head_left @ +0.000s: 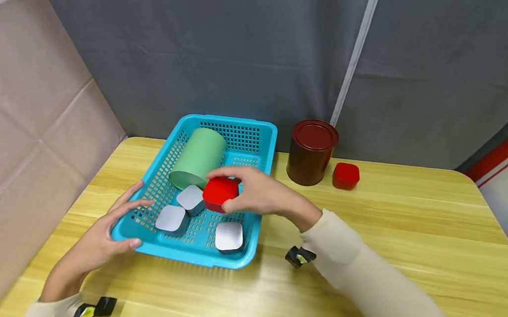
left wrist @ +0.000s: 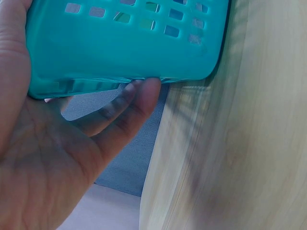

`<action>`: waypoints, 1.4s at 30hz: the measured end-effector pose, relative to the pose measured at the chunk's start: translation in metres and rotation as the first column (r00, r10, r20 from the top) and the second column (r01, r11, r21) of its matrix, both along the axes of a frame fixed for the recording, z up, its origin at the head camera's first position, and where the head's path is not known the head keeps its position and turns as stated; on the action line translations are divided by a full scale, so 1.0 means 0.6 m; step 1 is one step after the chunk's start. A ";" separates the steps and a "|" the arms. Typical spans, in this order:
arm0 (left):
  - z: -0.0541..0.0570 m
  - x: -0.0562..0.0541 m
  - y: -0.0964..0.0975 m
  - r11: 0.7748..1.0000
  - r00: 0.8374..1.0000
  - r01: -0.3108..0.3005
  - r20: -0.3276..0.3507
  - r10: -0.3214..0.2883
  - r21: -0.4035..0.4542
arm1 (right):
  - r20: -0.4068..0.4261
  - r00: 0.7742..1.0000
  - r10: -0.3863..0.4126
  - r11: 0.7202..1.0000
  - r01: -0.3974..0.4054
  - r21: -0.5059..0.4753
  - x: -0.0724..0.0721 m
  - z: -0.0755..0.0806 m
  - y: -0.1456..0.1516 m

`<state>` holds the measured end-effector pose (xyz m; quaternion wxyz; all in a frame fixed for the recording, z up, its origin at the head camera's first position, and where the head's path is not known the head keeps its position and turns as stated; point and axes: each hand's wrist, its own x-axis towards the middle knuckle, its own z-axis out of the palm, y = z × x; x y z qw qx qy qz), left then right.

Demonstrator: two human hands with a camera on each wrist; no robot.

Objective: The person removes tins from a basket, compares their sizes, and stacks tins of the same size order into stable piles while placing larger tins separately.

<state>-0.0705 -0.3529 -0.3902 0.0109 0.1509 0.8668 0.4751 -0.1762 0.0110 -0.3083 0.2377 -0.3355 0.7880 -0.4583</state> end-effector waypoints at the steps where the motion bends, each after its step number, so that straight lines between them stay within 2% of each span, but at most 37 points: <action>1: 0.000 0.000 0.000 1.000 1.000 0.000 -0.002 0.000 -0.005 | 0.000 1.000 -0.008 1.000 0.008 -0.003 0.000 0.001 0.004; 8: 0.005 0.002 0.005 1.000 1.000 0.015 -0.016 -0.015 -0.007 | -0.012 0.999 -0.042 0.999 0.042 -0.026 0.003 0.004 0.030; 15: 0.007 0.003 0.008 1.000 1.000 0.019 -0.018 -0.019 0.002 | -0.014 0.997 -0.072 0.997 0.072 -0.004 0.005 0.008 0.062; 24: 0.006 0.002 0.006 1.000 1.000 0.011 -0.010 -0.011 0.001 | -0.022 0.995 -0.093 0.996 0.093 -0.015 0.007 0.013 0.123; 34: 0.002 0.002 0.004 1.000 1.000 -0.002 0.001 0.002 -0.002 | -0.051 0.991 -0.120 0.993 0.121 0.014 0.007 0.006 0.198; 39: -0.001 0.001 0.001 1.000 1.000 -0.012 0.000 0.012 -0.016 | -0.032 0.988 -0.152 0.988 0.153 0.025 0.006 0.000 0.235; 42: -0.002 0.001 0.001 1.000 1.000 -0.010 -0.009 0.010 -0.025 | -0.013 0.989 -0.147 0.989 0.147 -0.005 0.002 -0.004 0.259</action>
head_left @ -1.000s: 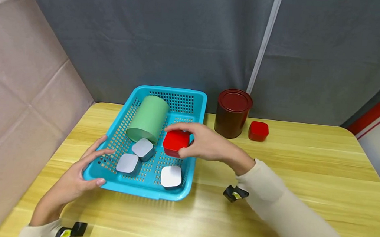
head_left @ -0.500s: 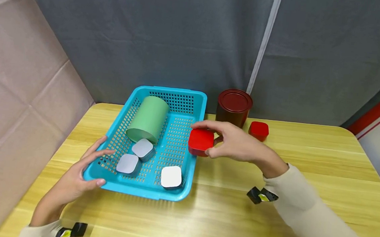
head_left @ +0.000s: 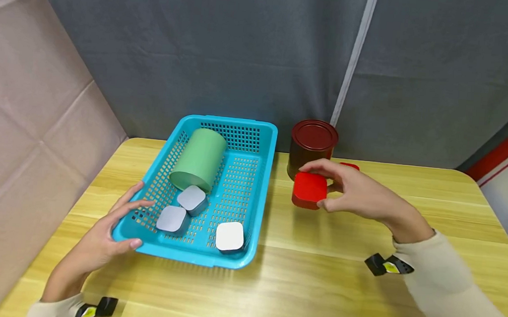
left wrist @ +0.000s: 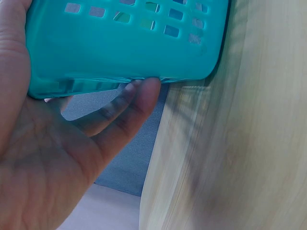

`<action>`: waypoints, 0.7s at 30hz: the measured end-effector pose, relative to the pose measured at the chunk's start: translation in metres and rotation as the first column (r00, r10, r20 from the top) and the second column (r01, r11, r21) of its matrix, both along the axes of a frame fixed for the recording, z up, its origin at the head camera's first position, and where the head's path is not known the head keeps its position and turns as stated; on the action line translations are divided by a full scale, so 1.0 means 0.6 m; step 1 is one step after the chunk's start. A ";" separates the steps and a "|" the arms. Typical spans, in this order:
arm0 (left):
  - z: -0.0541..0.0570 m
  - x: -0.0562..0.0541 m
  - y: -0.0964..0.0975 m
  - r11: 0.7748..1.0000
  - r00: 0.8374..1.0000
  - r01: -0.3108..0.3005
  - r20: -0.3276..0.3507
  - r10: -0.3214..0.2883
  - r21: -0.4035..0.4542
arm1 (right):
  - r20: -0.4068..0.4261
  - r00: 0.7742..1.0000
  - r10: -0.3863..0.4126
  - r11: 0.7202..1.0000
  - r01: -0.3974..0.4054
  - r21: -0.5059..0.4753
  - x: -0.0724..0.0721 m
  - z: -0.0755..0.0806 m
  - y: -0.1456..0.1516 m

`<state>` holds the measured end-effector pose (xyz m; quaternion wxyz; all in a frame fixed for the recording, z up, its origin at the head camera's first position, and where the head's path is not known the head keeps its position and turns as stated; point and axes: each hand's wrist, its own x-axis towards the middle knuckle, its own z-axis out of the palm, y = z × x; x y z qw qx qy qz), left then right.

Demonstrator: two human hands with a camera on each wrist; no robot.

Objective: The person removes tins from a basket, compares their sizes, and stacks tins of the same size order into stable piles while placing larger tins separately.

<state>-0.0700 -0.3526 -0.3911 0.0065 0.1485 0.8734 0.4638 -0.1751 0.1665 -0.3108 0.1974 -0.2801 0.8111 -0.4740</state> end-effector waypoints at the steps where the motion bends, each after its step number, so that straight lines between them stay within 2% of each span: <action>1: 0.000 0.000 0.000 1.000 1.000 0.001 -0.001 -0.001 0.000 | 0.009 1.000 0.003 1.000 -0.003 -0.017 -0.002 -0.001 0.009; 4: 0.002 -0.001 0.001 1.000 1.000 0.002 0.003 -0.002 0.008 | 0.040 0.999 -0.001 0.999 0.003 -0.047 -0.008 -0.005 0.036; 9: 0.003 0.001 0.001 1.000 1.000 -0.003 0.004 0.003 0.000 | 0.091 0.994 -0.066 0.996 0.071 -0.049 -0.022 -0.011 0.076; 21: -0.004 -0.003 -0.004 1.000 1.000 0.006 -0.011 -0.006 -0.001 | 0.077 0.984 -0.159 0.986 0.163 -0.042 -0.060 -0.044 0.128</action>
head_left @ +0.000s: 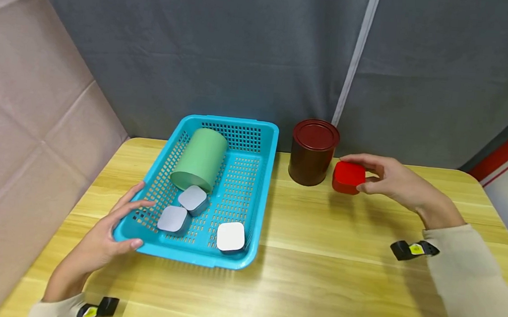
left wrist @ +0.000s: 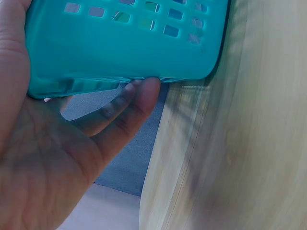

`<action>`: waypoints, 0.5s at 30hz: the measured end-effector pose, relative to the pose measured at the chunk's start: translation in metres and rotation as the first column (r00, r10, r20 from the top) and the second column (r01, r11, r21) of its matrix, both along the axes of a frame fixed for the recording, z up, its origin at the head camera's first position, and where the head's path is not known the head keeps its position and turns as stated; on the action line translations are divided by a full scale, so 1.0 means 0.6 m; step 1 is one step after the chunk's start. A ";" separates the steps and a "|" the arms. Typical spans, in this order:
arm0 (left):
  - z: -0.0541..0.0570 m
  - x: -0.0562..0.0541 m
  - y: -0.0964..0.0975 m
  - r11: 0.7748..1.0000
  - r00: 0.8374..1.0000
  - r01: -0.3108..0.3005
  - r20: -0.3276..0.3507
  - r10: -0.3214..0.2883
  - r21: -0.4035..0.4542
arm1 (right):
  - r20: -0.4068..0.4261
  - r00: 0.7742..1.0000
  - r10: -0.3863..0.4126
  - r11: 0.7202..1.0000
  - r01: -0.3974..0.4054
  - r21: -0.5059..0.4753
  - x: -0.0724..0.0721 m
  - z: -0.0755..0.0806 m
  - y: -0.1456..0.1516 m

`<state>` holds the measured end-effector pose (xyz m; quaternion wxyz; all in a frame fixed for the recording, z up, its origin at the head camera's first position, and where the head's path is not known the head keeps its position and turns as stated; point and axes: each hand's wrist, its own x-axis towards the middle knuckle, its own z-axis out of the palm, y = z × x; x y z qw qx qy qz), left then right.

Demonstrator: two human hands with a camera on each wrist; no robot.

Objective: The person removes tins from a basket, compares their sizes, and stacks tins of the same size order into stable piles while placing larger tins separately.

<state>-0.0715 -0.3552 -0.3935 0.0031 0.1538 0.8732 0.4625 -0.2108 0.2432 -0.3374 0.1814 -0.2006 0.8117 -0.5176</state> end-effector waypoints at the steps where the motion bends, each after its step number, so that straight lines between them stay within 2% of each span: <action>1: 0.000 0.000 0.000 1.000 1.000 0.000 -0.001 0.000 -0.001 | 0.003 1.000 -0.013 1.000 0.013 0.010 -0.003 -0.003 0.002; 9: 0.002 0.001 0.002 1.000 1.000 -0.004 0.001 0.004 -0.012 | 0.009 0.993 -0.114 0.989 0.113 0.097 -0.027 -0.019 0.017; 15: 0.002 0.002 0.003 1.000 1.000 -0.010 0.016 0.010 0.002 | -0.005 0.991 -0.134 0.986 0.134 0.104 -0.040 -0.029 0.023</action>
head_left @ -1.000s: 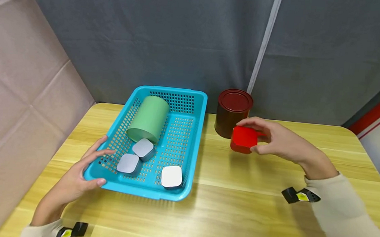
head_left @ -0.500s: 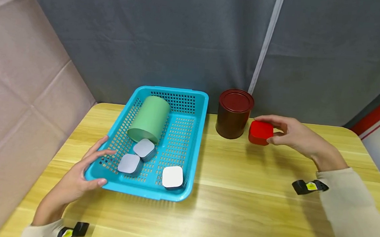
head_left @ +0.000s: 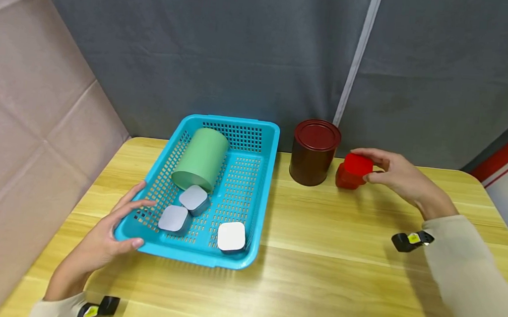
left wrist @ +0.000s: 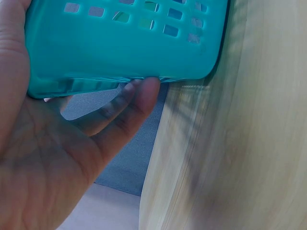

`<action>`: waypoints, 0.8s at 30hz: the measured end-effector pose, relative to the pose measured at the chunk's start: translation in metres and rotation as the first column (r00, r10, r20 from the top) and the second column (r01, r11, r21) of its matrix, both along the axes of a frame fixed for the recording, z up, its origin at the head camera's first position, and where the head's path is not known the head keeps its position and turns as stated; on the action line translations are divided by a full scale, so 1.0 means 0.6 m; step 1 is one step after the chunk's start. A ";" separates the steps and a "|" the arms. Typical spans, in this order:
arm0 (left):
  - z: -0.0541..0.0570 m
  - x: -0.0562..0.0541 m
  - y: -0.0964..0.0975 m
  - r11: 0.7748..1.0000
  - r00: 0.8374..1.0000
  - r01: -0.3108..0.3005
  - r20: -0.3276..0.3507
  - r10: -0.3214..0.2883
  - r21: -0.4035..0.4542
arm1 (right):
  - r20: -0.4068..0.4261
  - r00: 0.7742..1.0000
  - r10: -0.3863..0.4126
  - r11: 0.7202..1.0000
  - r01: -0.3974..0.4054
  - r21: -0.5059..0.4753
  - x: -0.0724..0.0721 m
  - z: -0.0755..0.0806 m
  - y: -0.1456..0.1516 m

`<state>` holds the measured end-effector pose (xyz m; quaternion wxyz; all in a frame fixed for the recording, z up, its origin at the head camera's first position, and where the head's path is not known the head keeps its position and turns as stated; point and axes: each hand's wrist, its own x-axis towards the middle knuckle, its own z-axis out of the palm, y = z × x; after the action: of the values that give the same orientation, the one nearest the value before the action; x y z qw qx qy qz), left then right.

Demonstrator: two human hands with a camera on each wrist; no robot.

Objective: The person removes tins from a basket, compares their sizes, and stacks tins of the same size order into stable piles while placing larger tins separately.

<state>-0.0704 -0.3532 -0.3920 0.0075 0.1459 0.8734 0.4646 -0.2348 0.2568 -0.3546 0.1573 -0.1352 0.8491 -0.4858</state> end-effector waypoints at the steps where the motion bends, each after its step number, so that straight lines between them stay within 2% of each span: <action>1: 0.000 0.000 0.000 1.000 1.000 -0.001 0.004 0.001 0.004 | -0.003 1.000 0.003 1.000 -0.003 -0.003 -0.002 -0.002 0.000; 6: 0.000 -0.001 0.002 1.000 1.000 0.003 0.010 -0.003 0.020 | -0.012 1.000 -0.008 1.000 0.008 -0.002 -0.011 -0.010 0.000; 14: 0.004 0.001 0.007 1.000 1.000 0.005 -0.006 -0.005 -0.014 | -0.003 1.000 -0.019 1.000 0.019 0.024 -0.020 -0.015 -0.003; 24: 0.005 0.003 0.006 1.000 1.000 0.002 -0.004 -0.002 -0.003 | 0.010 1.000 -0.021 1.000 0.021 0.014 -0.029 -0.024 -0.003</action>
<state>-0.0685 -0.3494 -0.3890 0.0067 0.1476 0.8741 0.4628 -0.2524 0.2549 -0.3692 0.1572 -0.1227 0.8531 -0.4821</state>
